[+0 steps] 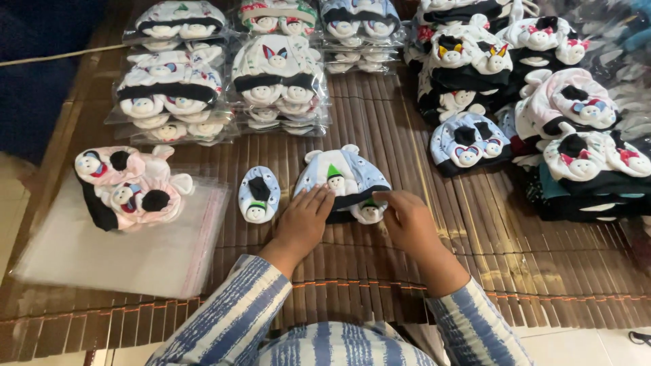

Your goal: Packaging baby hats into individual plastic bags

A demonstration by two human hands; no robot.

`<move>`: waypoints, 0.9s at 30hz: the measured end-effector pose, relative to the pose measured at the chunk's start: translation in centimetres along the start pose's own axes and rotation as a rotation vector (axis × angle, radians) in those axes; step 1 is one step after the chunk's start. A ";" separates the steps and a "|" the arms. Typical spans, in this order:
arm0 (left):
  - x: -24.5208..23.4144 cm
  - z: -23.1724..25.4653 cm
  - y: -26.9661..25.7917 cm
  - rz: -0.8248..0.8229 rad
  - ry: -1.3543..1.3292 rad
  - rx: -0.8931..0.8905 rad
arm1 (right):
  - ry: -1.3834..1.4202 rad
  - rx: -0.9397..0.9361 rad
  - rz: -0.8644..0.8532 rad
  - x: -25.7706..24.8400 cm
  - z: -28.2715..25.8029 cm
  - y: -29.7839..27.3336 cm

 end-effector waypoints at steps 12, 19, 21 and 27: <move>7.3 -3.0 -2.4 0.196 0.074 -0.053 | -0.140 -0.278 -0.546 16.9 -15.8 8.1; 11.8 -5.7 -5.2 0.317 0.076 -0.049 | -0.314 -0.209 -0.623 25.7 -11.6 7.0; 15.3 -4.7 -4.8 0.343 0.053 -0.040 | -0.050 0.018 -0.457 24.8 -8.6 7.7; 3.9 -4.4 0.6 -0.465 -0.261 -0.346 | 1.128 0.858 0.144 10.8 -4.8 6.5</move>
Point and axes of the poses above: each hand's wrist, its own y-axis towards the middle knuckle, its own x-axis out of the palm, z = x × y, the point moved 9 cm from there along y, towards the middle knuckle, and after that the axes turned 4 degrees about -x, right-handed, at the moved point
